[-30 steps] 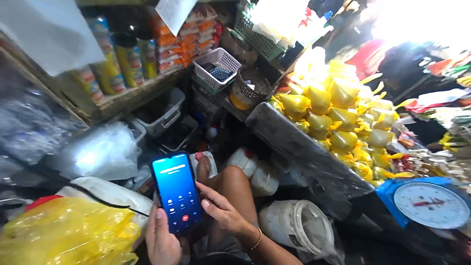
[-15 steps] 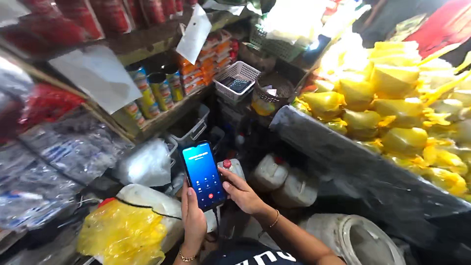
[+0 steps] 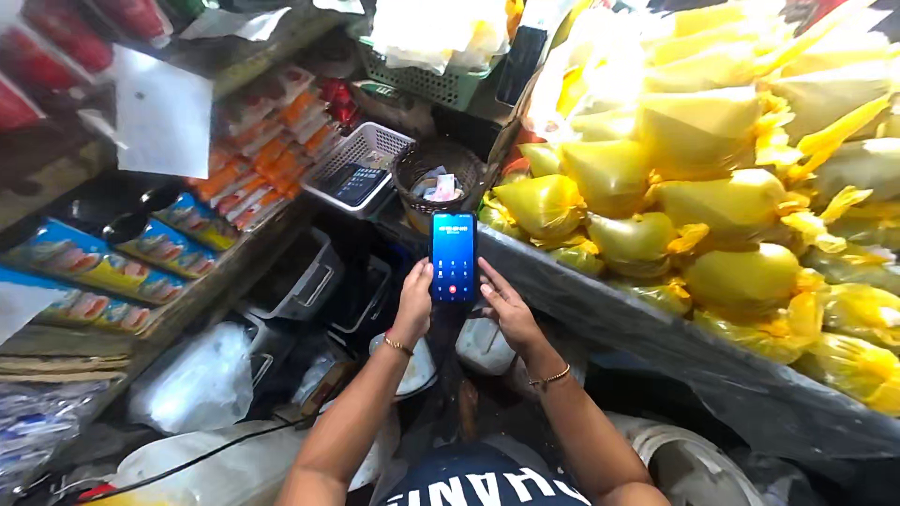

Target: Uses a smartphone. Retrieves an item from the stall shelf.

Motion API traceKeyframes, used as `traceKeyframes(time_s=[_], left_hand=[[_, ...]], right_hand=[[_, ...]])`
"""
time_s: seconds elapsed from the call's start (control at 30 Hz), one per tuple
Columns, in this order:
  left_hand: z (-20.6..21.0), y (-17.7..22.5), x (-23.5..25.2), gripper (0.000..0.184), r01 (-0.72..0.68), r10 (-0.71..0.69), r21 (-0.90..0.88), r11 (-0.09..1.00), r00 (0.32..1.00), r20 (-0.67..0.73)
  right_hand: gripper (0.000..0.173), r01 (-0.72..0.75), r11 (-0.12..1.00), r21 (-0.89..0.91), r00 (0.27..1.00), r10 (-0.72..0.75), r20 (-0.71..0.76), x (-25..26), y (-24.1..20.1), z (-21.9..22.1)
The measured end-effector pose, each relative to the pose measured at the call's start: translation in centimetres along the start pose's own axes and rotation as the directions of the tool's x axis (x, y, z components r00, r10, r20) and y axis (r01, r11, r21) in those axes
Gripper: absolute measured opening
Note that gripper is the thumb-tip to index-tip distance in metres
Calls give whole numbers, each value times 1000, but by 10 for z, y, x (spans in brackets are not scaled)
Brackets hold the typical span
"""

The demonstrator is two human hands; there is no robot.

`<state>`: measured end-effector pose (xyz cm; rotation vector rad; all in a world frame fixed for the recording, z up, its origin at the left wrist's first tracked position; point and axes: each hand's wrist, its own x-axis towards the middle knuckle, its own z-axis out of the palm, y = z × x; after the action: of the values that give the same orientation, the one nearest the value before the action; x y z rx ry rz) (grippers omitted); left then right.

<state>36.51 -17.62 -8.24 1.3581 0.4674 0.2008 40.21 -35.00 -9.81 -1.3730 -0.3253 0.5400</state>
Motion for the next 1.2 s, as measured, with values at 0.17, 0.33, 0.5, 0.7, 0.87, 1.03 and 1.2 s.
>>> traceKeyframes(time_s=[0.17, 0.33, 0.5, 0.7, 0.87, 1.03, 1.2], left_hand=[[32, 20, 85, 46, -54, 46, 179, 982, 998, 48], [56, 20, 166, 45, -25, 39, 245, 969, 998, -53], [72, 22, 201, 43, 63, -11, 440, 896, 993, -122], [66, 33, 224, 39, 80, -59, 698, 712, 997, -55], [65, 40, 220, 31, 97, -106, 691, 716, 994, -30], [58, 46, 223, 31, 73, -184, 794, 604, 982, 50], [53, 46, 222, 33, 36, -159, 814, 579, 985, 70]], right_hand=[[49, -26, 993, -117, 997, 17, -72, -3, -1, -57], [44, -162, 981, -107, 972, 140, -187, -30, 24, -93], [42, -226, 971, -84, 944, 197, -266, -53, 37, -103], [41, -231, 969, -91, 926, 190, -325, -66, 41, -94], [40, -257, 965, -57, 909, 221, -354, -67, 46, -78], [42, -283, 956, -84, 909, 238, -343, -64, 45, -62], [41, -254, 963, -92, 916, 208, -343, -61, 49, -50]])
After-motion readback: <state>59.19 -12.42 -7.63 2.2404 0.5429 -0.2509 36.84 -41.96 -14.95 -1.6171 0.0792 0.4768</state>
